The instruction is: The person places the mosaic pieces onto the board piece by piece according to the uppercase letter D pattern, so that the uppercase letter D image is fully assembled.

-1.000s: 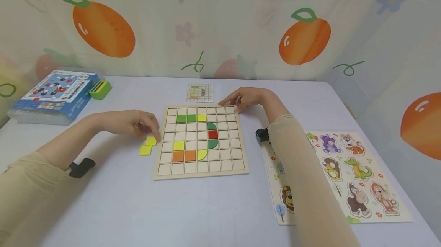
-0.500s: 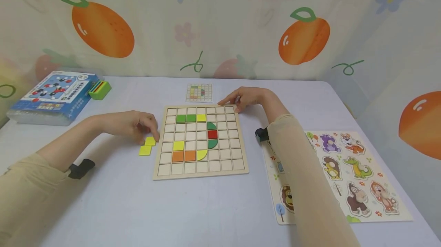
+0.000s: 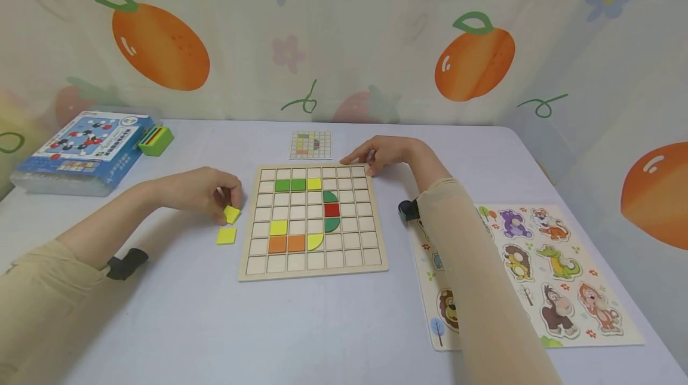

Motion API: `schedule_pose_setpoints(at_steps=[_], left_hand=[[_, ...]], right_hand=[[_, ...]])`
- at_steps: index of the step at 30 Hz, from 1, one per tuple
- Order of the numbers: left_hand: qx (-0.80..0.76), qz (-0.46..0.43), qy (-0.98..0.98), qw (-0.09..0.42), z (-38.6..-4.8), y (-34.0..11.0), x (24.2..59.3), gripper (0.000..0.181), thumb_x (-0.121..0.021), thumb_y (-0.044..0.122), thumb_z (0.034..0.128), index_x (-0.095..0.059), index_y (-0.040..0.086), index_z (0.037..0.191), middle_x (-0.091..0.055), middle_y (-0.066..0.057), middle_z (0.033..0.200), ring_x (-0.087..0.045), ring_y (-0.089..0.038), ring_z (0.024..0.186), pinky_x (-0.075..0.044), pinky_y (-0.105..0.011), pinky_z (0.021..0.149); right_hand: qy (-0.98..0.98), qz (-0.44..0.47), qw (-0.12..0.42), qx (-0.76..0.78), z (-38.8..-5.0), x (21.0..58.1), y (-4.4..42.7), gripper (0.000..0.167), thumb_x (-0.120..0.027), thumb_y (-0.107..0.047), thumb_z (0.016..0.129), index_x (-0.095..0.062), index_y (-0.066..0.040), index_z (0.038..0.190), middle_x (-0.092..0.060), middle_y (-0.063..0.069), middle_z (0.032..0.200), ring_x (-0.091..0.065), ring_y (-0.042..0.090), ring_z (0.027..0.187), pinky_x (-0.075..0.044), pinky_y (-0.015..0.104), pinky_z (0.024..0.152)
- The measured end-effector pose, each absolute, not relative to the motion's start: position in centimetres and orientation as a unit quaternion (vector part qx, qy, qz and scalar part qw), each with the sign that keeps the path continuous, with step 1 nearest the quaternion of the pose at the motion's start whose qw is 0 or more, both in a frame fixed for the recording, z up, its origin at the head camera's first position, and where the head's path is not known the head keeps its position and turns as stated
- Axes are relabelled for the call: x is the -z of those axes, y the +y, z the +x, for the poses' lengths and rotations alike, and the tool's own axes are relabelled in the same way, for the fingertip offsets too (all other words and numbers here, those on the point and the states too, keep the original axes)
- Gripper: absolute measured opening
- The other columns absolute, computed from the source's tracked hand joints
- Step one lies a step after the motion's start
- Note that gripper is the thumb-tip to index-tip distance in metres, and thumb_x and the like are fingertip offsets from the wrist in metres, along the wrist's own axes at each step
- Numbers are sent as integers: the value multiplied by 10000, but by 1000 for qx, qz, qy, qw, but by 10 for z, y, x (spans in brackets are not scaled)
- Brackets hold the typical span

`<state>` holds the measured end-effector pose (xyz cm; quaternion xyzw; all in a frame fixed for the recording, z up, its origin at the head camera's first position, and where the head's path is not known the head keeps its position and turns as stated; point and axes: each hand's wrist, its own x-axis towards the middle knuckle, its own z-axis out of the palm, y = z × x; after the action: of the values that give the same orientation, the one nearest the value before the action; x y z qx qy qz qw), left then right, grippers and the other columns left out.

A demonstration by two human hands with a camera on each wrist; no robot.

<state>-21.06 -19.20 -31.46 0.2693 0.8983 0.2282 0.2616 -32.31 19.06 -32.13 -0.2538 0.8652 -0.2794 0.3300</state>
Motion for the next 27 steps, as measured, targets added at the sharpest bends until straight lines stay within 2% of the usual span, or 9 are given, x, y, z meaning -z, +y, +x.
schedule_pose_setpoints(at_steps=[8, 13, 17, 27], left_hand=[[-234, 272, 903, 234, -211, -188, 311, 168, -785, 58, 800, -620, 88, 810, -601, -18, 781, -537, -152, 769, -452, -268, 714], [-256, 289, 895, 222, -213, -182, 309, 109, -765, 74, 832, -682, 107, 894, -624, -18, 822, -543, -158, 810, -468, -246, 727], [-271, 302, 889, 211, -215, -175, 308, 143, -764, 74, 832, -738, 133, 959, -674, -6, 845, -563, -160, 823, -480, -227, 728], [-270, 313, 892, 183, -212, -149, 302, 147, -755, 74, 844, -749, 129, 981, -681, 4, 866, -550, -164, 834, -472, -229, 739]], right_hand=[[863, -252, 336, 281, -323, 322, 191, 618, -699, 65, 796, -613, -197, 1350, -491, 78, 1128, -367, 166, 774, -309, 266, 693], [861, -255, 339, 281, -323, 323, 191, 619, -698, 61, 794, -609, -188, 1354, -485, 83, 1126, -360, 164, 760, -306, 266, 691], [861, -257, 339, 279, -323, 323, 191, 619, -698, 57, 794, -605, -181, 1357, -482, 91, 1126, -356, 166, 760, -305, 268, 690], [864, -253, 335, 277, -321, 320, 190, 616, -694, 59, 797, -600, -170, 1361, -484, 101, 1137, -356, 169, 752, -304, 270, 689]])
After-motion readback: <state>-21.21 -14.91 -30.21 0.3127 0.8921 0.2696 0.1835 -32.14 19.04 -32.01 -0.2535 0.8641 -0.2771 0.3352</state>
